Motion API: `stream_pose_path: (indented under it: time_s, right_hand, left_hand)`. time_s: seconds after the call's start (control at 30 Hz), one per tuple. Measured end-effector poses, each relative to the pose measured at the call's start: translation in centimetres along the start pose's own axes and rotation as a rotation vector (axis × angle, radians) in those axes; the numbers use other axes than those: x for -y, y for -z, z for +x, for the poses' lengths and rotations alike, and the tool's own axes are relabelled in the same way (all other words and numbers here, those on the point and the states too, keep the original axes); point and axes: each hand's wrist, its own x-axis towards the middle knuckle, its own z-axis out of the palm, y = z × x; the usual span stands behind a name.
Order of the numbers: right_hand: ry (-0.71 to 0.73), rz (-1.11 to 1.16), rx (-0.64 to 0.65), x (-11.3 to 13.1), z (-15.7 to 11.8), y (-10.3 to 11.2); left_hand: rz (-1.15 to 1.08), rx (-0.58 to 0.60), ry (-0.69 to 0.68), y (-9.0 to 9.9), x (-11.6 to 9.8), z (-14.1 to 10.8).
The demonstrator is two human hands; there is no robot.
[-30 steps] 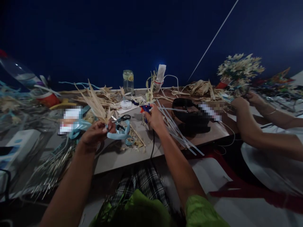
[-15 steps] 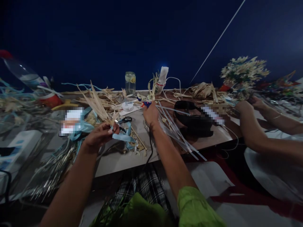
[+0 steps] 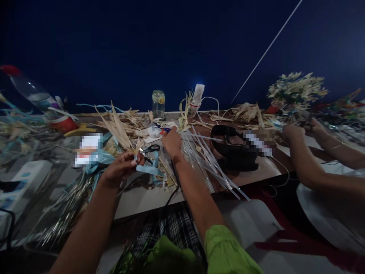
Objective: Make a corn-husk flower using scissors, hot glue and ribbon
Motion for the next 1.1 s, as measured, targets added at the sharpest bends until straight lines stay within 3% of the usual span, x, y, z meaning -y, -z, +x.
stream_pose_path:
  time_s: [0.17, 0.57, 0.67, 0.77, 0.9, 1.0, 1.1]
  right_hand:
    - [-0.037, 0.022, 0.033, 0.7, 0.0, -0.7]
    - [-0.011, 0.065, 0.005, 0.6, -0.6, -0.1]
    - [0.023, 0.084, -0.017, 0.2, -0.8, 0.1]
    - [0.151, 0.123, -0.017, 0.0, -1.4, 0.6]
    - [0.489, 0.202, 0.245, 0.1, -3.2, 1.3]
    - [0.666, 0.077, 0.457, 0.4, -4.6, 1.5]
    - [0.763, -0.073, 0.574, 0.4, -5.8, 1.5]
  left_hand:
    - [-0.045, -0.018, -0.008, 0.1, 0.0, 0.1]
    - [-0.051, -0.02, 0.015, -0.2, -0.1, 0.2]
    - [-0.073, -0.018, 0.033, -0.4, -0.2, 0.2]
    - [-0.08, -0.036, 0.037, -0.6, -0.2, 0.1]
    - [-0.087, -0.039, 0.06, -0.8, -0.3, 0.0]
    - [-0.079, -0.026, 0.069, -0.9, -0.1, 0.0]
    - [-0.052, 0.017, 0.069, -0.8, 0.2, 0.1]
